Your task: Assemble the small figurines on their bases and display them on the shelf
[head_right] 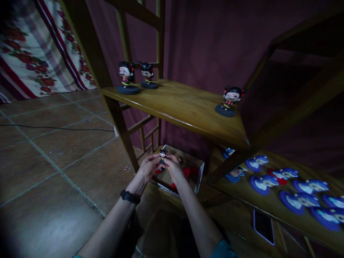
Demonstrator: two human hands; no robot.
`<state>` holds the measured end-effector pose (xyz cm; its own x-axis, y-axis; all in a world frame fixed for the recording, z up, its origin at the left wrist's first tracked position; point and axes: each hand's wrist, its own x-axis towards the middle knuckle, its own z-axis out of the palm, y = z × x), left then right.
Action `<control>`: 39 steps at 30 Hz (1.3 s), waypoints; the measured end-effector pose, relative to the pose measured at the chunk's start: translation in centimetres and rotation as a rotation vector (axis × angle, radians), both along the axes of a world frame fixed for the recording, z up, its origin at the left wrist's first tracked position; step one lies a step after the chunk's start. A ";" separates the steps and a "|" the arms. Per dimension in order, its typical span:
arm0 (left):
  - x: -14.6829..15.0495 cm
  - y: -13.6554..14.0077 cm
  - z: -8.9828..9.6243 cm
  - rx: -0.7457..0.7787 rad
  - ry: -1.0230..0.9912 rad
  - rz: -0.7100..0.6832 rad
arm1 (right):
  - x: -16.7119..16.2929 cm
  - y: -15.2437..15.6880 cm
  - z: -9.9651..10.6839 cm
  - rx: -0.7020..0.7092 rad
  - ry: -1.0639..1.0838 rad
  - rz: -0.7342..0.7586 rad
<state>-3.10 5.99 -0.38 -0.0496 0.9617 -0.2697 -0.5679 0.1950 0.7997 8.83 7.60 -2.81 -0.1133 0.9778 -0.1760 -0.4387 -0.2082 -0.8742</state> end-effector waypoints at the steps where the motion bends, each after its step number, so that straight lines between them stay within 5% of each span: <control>1: 0.0 0.0 0.0 0.001 0.002 0.001 | 0.0 0.0 0.1 -0.002 0.006 0.006; 25: 0.1 0.5 -0.5 0.005 -0.028 0.039 | -0.2 0.6 -0.2 -0.001 0.120 0.023; 39: 1.8 0.4 -0.5 0.166 0.193 0.222 | 0.0 0.1 1.5 0.022 0.090 0.050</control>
